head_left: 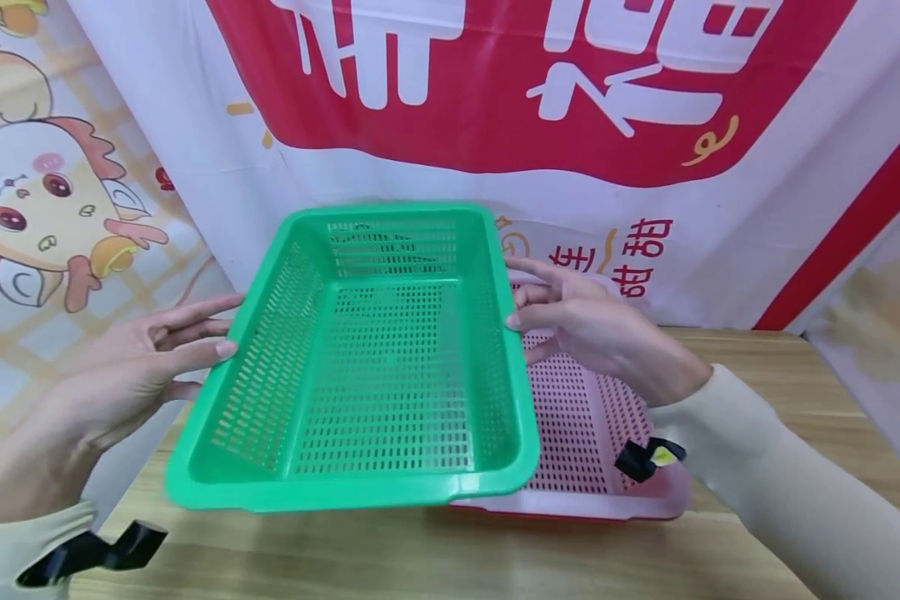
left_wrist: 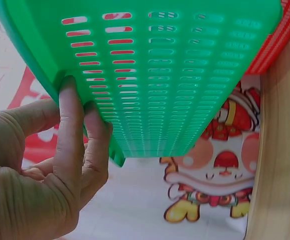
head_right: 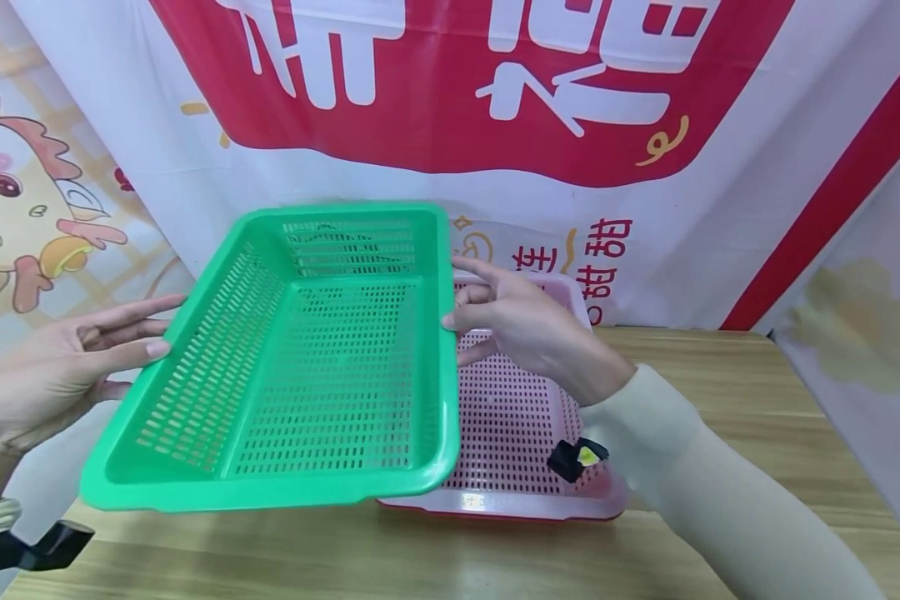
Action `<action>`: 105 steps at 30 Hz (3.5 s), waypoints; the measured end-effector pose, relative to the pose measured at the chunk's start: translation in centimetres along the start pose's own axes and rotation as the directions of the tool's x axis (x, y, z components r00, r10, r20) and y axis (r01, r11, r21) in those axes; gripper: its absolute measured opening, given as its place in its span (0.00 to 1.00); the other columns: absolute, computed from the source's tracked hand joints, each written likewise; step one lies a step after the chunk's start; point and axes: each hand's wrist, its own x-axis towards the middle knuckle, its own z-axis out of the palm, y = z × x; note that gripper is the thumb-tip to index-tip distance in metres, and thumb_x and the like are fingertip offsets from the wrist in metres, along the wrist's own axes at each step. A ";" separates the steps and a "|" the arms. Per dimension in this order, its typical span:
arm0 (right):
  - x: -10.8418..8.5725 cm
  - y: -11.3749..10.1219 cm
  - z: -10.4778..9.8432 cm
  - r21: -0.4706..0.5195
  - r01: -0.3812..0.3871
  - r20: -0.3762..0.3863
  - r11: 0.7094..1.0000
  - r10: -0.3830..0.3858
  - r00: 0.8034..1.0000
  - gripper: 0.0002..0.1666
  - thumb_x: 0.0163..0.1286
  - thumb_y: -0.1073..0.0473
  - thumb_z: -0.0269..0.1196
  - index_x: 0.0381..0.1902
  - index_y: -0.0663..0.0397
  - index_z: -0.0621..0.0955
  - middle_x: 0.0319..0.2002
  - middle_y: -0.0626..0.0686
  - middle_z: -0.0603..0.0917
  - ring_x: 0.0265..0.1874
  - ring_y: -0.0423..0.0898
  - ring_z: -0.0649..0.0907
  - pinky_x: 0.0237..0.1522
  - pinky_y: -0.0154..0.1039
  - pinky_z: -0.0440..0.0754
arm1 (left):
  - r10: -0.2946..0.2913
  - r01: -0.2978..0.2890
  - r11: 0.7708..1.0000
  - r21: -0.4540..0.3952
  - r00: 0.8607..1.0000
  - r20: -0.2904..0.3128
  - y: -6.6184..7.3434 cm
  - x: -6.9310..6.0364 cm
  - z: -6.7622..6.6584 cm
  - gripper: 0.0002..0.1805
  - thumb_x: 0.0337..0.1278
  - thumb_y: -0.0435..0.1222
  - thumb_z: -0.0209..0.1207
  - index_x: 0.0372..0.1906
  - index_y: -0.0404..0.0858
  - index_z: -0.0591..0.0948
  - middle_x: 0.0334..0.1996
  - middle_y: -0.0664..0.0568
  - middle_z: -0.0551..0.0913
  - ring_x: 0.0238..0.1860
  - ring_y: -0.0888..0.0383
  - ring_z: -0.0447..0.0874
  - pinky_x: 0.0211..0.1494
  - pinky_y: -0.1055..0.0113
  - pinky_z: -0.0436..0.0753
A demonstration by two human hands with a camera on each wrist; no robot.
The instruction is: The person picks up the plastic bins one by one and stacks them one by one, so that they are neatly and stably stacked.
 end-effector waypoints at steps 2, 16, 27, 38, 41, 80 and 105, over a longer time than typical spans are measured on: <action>-0.8 0.0 -0.6 -0.011 0.011 0.003 1.000 -0.011 1.000 0.47 0.76 0.71 0.58 0.86 0.45 0.55 0.42 0.47 0.87 0.40 0.42 0.91 0.42 0.46 0.93 | 0.010 -0.010 1.000 0.012 1.000 0.020 0.4 0.1 0.6 0.38 0.80 0.41 0.57 0.86 0.50 0.56 0.62 0.78 0.78 0.56 0.73 0.82 0.49 0.68 0.89; -5.7 1.2 -5.3 -0.101 0.053 -0.039 0.994 -0.057 0.998 0.47 0.75 0.68 0.61 0.86 0.46 0.56 0.48 0.49 0.88 0.46 0.49 0.92 0.43 0.49 0.93 | 0.082 -0.054 0.982 -0.182 0.985 0.151 3.0 1.4 5.9 0.42 0.76 0.36 0.61 0.86 0.47 0.54 0.59 0.55 0.81 0.48 0.58 0.91 0.46 0.56 0.94; -8.3 2.3 -9.0 -0.081 0.019 -0.067 0.997 -0.024 0.997 0.47 0.77 0.68 0.56 0.87 0.43 0.52 0.56 0.47 0.88 0.52 0.49 0.91 0.46 0.53 0.92 | 0.122 -0.081 0.975 -0.205 0.973 0.197 5.3 2.3 9.4 0.43 0.72 0.37 0.64 0.85 0.52 0.58 0.60 0.43 0.76 0.48 0.56 0.91 0.48 0.52 0.93; -9.9 3.2 -11.8 0.162 0.067 -0.008 0.984 -0.066 0.998 0.38 0.82 0.73 0.46 0.81 0.34 0.66 0.54 0.49 0.90 0.51 0.49 0.92 0.48 0.52 0.90 | 0.121 -0.074 0.971 -0.226 0.972 0.203 6.3 3.9 12.1 0.43 0.71 0.36 0.65 0.84 0.51 0.59 0.59 0.42 0.74 0.49 0.55 0.90 0.48 0.52 0.93; -10.1 3.4 -12.4 0.225 0.060 -0.010 0.972 -0.060 0.998 0.38 0.83 0.73 0.44 0.80 0.33 0.68 0.54 0.50 0.90 0.51 0.50 0.92 0.48 0.50 0.91 | 0.117 -0.072 0.973 -0.219 0.973 0.200 6.3 4.5 12.7 0.43 0.70 0.36 0.66 0.84 0.52 0.60 0.59 0.41 0.74 0.50 0.53 0.89 0.48 0.51 0.93; -9.2 7.1 -14.7 0.159 -0.027 -0.096 0.987 0.042 0.995 0.33 0.82 0.71 0.51 0.76 0.35 0.71 0.49 0.52 0.91 0.47 0.48 0.92 0.45 0.50 0.92 | 0.072 -0.035 0.985 -0.168 0.974 0.217 4.3 8.3 15.9 0.43 0.70 0.33 0.65 0.84 0.50 0.60 0.60 0.38 0.77 0.50 0.50 0.90 0.45 0.52 0.93; -8.7 8.4 -14.6 -0.080 -0.116 -0.203 0.990 0.098 0.974 0.34 0.80 0.67 0.57 0.76 0.36 0.66 0.45 0.49 0.89 0.43 0.47 0.92 0.43 0.52 0.93 | 0.048 -0.011 0.989 -0.145 0.965 0.256 2.6 9.1 16.7 0.43 0.69 0.33 0.65 0.84 0.50 0.60 0.54 0.40 0.75 0.46 0.51 0.90 0.44 0.51 0.93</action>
